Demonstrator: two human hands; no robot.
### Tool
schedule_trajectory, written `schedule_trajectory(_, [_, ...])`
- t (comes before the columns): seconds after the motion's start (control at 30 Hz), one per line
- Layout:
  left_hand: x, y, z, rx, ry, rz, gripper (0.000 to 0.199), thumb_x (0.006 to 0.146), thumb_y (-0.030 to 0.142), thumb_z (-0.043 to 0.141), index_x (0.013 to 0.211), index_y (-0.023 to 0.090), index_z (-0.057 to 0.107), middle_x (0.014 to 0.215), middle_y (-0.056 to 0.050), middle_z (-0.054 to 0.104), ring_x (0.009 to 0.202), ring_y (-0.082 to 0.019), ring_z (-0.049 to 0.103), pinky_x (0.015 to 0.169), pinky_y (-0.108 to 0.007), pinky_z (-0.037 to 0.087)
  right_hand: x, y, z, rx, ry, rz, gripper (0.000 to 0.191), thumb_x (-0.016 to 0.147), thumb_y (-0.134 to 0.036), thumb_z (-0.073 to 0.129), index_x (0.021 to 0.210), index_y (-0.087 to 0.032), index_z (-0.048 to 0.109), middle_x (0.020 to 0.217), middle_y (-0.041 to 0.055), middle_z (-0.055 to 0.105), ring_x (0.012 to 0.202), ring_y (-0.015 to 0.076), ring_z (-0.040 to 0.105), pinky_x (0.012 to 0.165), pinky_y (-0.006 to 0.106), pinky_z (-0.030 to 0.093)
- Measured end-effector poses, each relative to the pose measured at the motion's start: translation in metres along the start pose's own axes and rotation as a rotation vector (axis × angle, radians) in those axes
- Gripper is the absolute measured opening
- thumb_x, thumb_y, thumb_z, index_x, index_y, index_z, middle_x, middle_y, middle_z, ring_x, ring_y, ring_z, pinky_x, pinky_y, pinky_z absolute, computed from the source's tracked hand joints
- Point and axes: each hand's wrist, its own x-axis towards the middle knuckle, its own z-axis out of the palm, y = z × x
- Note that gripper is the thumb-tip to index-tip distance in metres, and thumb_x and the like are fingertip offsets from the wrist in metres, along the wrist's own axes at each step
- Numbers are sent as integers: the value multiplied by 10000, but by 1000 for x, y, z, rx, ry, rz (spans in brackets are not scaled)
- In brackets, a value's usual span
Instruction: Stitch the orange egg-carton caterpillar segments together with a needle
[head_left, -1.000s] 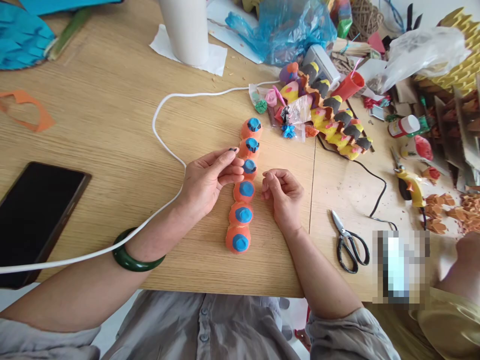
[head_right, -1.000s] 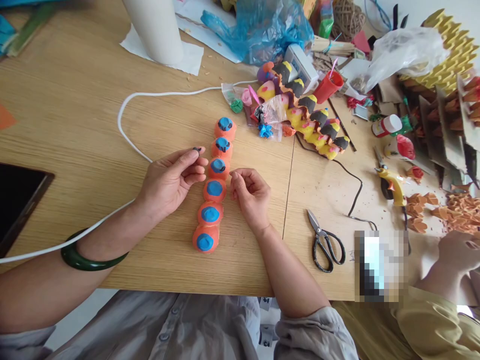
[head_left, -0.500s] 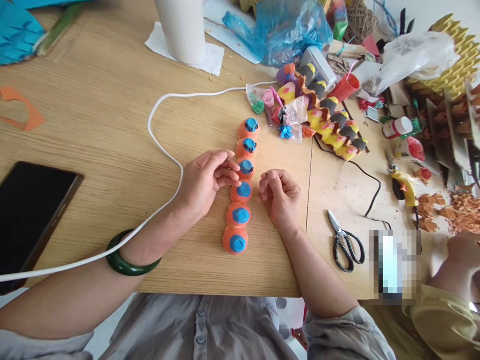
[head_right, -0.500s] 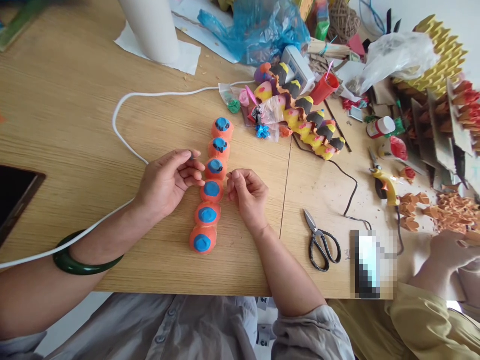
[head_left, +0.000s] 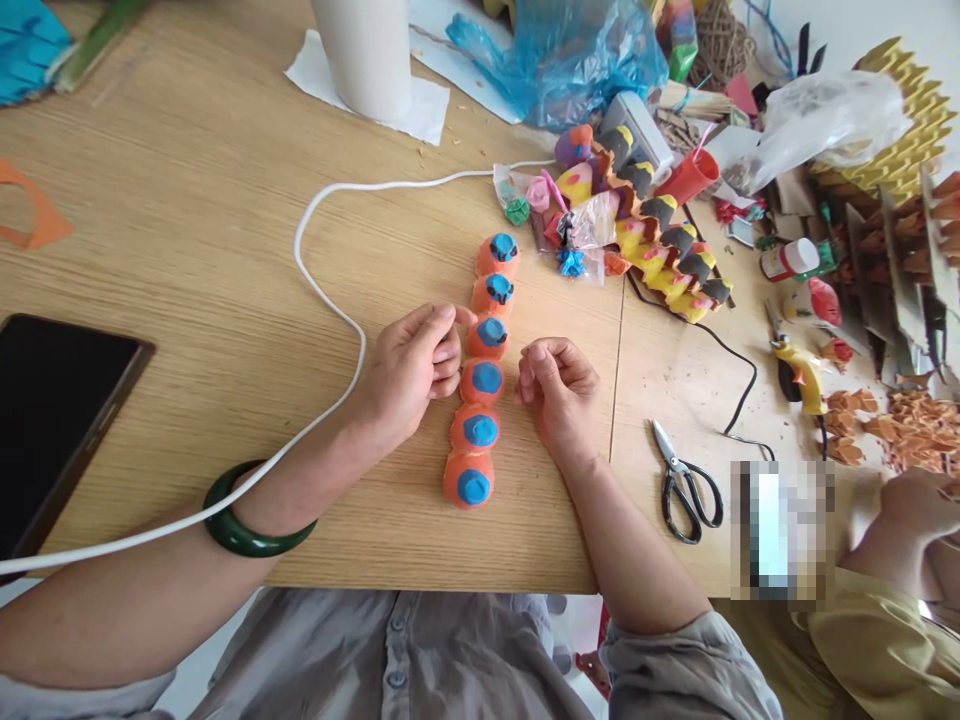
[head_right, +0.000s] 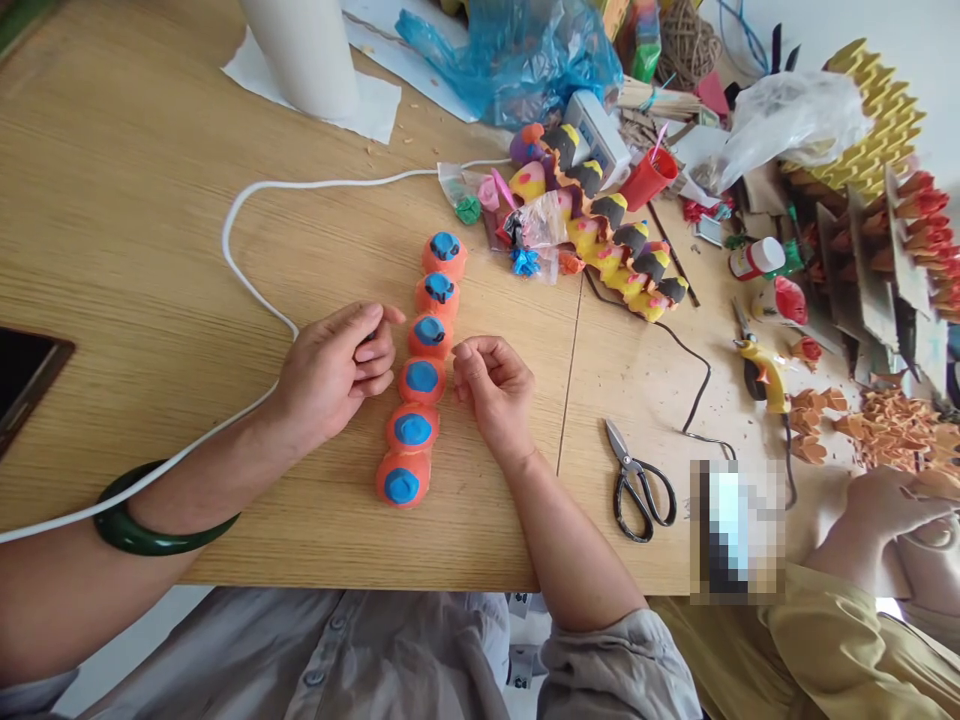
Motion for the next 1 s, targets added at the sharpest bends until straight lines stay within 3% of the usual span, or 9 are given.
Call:
schedule_trajectory(0.1, [0, -2, 1, 3, -4, 26, 95, 888, 237, 672, 964, 184, 693, 619, 73, 429, 450, -53, 313, 393, -156, 264, 0, 0, 0, -13, -5, 4, 460, 908, -592, 735, 675, -224, 587, 463, -96, 444, 377, 62, 368, 380, 213, 352])
schedule_trajectory(0.23, [0, -3, 2, -17, -4, 55, 154, 826, 163, 642, 963, 168, 712, 709, 31, 555, 477, -52, 376, 413, -168, 318, 0, 0, -1, 31, -8, -41, 367, 915, -518, 765, 741, -224, 630, 532, -83, 525, 423, 60, 427, 424, 201, 403])
schedule_trajectory(0.47, [-1, -2, 0, 7, -33, 30, 118, 807, 159, 649, 878, 148, 741, 621, 46, 482, 458, -42, 324, 397, -148, 257, 1, -1, 1, -3, 16, -16, 402, 881, -576, 773, 757, -229, 612, 541, -83, 515, 437, 71, 419, 436, 217, 428])
schedule_trajectory(1.0, [-3, -6, -1, 87, -40, 60, 109, 823, 193, 671, 854, 177, 774, 573, 53, 403, 485, -66, 309, 417, -156, 261, -2, -4, 2, -58, 4, 20, 478, 926, -612, 702, 666, -225, 597, 453, -92, 427, 378, 66, 354, 384, 229, 327])
